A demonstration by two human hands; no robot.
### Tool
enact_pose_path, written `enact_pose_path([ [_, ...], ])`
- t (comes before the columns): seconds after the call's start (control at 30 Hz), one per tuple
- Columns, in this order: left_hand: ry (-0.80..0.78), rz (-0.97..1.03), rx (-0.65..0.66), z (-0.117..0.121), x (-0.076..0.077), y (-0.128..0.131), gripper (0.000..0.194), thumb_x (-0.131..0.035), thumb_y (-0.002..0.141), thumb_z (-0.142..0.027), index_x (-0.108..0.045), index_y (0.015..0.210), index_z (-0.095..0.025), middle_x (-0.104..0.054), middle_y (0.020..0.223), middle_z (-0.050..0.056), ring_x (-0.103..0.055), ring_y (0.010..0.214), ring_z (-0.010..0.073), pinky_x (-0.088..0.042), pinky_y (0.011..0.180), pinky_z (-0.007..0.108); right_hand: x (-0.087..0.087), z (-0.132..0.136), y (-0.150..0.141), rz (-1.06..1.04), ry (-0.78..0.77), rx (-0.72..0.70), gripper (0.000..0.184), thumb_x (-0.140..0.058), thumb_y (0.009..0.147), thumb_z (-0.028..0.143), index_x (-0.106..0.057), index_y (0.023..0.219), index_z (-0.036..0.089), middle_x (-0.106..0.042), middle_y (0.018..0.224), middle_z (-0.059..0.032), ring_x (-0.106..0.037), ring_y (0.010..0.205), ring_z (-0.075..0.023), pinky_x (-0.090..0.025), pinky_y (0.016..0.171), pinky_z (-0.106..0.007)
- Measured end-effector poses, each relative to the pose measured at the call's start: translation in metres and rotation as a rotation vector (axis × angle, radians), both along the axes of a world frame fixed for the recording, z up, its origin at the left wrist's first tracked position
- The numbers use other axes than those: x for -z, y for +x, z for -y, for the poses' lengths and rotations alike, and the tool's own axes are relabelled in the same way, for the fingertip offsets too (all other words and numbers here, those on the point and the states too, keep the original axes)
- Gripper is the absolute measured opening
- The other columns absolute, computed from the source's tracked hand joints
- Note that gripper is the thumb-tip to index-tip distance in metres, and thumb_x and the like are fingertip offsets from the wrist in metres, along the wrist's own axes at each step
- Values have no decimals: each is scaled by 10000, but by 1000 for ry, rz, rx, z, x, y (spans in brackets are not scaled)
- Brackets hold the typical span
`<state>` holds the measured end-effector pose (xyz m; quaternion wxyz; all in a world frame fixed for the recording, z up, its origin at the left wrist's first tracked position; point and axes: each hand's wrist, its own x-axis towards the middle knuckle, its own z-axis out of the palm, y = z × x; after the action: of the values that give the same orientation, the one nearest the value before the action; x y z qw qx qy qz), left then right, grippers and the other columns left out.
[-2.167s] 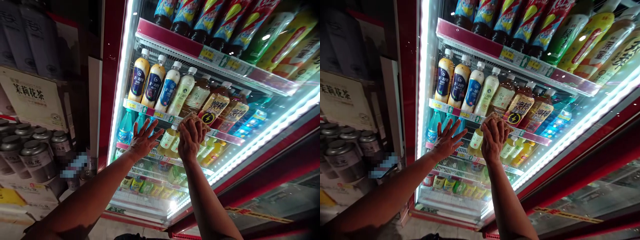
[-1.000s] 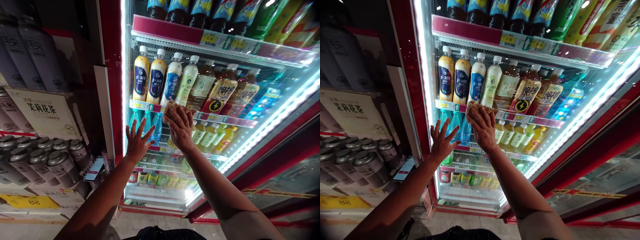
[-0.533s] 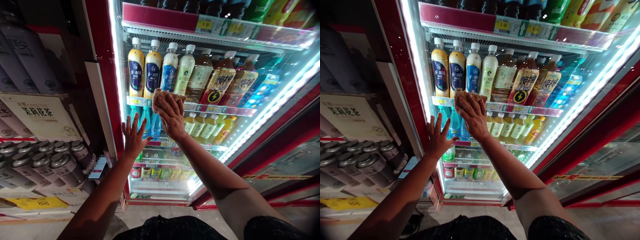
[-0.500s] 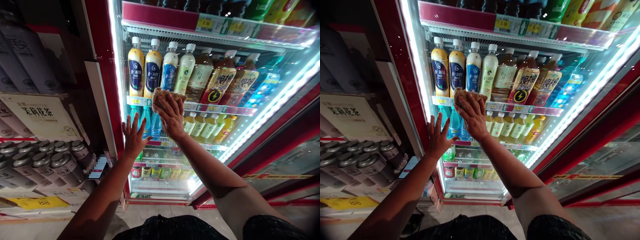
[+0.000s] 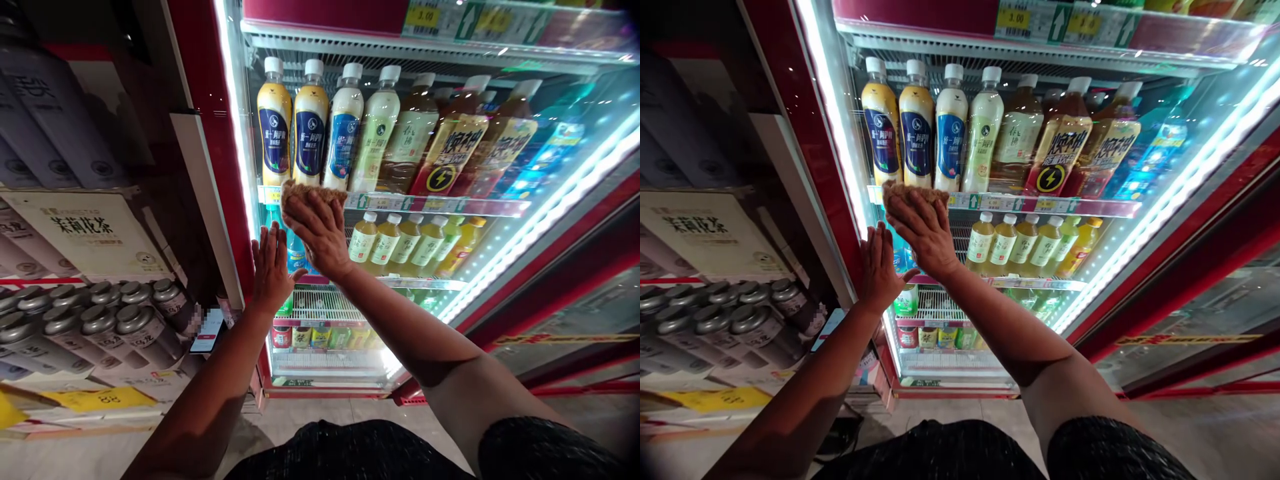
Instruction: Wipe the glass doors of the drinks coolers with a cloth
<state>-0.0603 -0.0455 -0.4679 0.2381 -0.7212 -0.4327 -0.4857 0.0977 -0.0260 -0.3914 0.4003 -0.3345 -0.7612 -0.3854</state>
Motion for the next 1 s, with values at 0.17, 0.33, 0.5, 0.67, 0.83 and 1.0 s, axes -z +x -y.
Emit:
enact_pose_path([
  [0.17,33,12,8,0,4,-4,1218,-717,826,-573,76,1652,-158,-151,1691,270,-77,1593,372,-174,1290,606,2,0,-5,111,-26,-8,448,-382,1067,340,-488,1494,425,-490,1590,99,-279,1572,-152,-161,1335,-452],
  [0.33,48,-3,-12,2,6,-5,1235,-731,827,-546,95,1648,-136,-156,1685,289,-76,1591,391,-198,1287,609,-10,0,-19,-26,35,13,474,-403,1056,287,-476,1514,387,-470,1609,67,-233,1590,-187,-99,1336,-496],
  [0.5,50,12,13,2,5,-9,1261,-760,826,-485,134,1637,-121,-111,1689,302,-105,1589,400,-251,1285,579,-3,0,-27,101,107,-18,437,-420,1059,322,-515,1483,373,-508,1579,91,-272,1573,-170,-28,1344,-427],
  [0.67,-29,-14,30,3,8,-13,1163,-702,886,-462,138,1644,-196,-69,1711,254,-56,1595,402,-212,1289,617,-20,-4,-38,46,-50,-9,511,-450,1036,287,-444,1529,420,-437,1628,82,-233,1590,-190,-120,1333,-502],
  [0.83,-37,-40,5,5,19,-17,1095,-675,908,-405,110,1649,-221,-87,1709,251,-96,1590,420,-285,1262,627,-7,-3,-43,100,-45,-48,487,-420,1045,279,-468,1513,407,-477,1600,88,-276,1574,-183,-169,1329,-487],
  [1.0,-36,-43,16,15,22,-23,979,-656,926,-311,-8,1655,-229,-266,1647,244,-184,1580,407,-333,1241,630,-6,-2,-46,126,-83,-71,515,-453,1034,277,-437,1535,394,-473,1607,69,-253,1582,-183,-144,1336,-498],
])
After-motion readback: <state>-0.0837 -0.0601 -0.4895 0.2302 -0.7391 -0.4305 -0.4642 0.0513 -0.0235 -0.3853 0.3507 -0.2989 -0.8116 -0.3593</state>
